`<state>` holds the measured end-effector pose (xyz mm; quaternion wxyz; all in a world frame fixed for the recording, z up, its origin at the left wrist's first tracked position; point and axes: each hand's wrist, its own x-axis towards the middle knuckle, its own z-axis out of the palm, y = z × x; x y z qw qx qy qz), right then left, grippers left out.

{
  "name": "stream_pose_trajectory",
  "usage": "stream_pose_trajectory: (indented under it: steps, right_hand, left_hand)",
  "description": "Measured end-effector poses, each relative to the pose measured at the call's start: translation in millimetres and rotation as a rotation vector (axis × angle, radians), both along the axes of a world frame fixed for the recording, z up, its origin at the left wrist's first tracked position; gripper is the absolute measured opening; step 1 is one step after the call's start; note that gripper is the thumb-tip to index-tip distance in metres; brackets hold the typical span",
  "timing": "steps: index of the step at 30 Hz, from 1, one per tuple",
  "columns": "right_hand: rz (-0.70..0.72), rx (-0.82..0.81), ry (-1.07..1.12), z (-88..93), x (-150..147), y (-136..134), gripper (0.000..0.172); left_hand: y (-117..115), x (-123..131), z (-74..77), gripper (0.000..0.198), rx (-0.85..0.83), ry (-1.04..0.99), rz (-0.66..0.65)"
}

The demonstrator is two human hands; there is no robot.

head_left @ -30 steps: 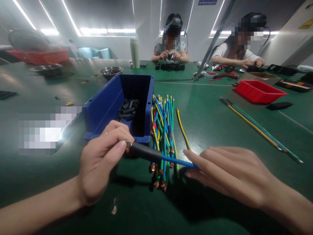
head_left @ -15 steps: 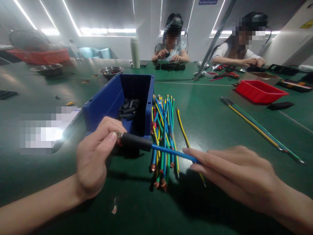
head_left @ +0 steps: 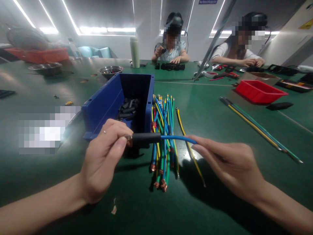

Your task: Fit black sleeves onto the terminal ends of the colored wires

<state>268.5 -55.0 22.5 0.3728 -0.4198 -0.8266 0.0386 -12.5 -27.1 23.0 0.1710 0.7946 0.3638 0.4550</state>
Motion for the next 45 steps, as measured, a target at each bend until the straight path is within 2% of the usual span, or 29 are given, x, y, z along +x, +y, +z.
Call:
stream_pose_trajectory:
  steps: [4,8,14,22,27,30,33,37,45]
  right_hand:
    - [-0.076,-0.157,0.057,-6.0,-4,-3,0.03]
    - [-0.049,-0.249,0.063,-11.7,-6,-5,0.037]
    - [0.038,-0.18,-0.054,-12.8,-2,-4,0.034]
    - [-0.033,-0.041,-0.109,-16.7,1,0,0.021]
    - [-0.034,0.077,-0.226,-15.2,1,-1,0.027]
    - [-0.015,0.089,-0.311,-13.7,1,-2,0.038]
    - [-0.008,0.075,-0.3,-13.6,3,-3,0.043]
    - [-0.007,0.061,-0.263,-13.7,6,-3,0.044]
    - [0.015,0.107,-0.339,-11.1,7,-4,0.043]
  left_hand:
    - [2,0,-3.1,0.023,0.023,0.011,-0.037]
    - [3,-1,-1.9,0.023,0.031,0.028,-0.051]
    - [1,-1,0.5,0.024,0.03,0.108,-0.077]
    - [1,1,1.8,0.022,0.028,0.136,-0.149]
    - [0,4,1.4,0.021,0.037,0.152,-0.167]
    - [-1,5,1.0,0.021,0.046,0.169,-0.175]
    - [-1,6,1.3,0.021,0.053,0.179,-0.198]
    - [-2,6,2.1,0.02,0.044,0.183,-0.231]
    - [-1,4,-0.3,0.021,0.038,0.199,-0.185]
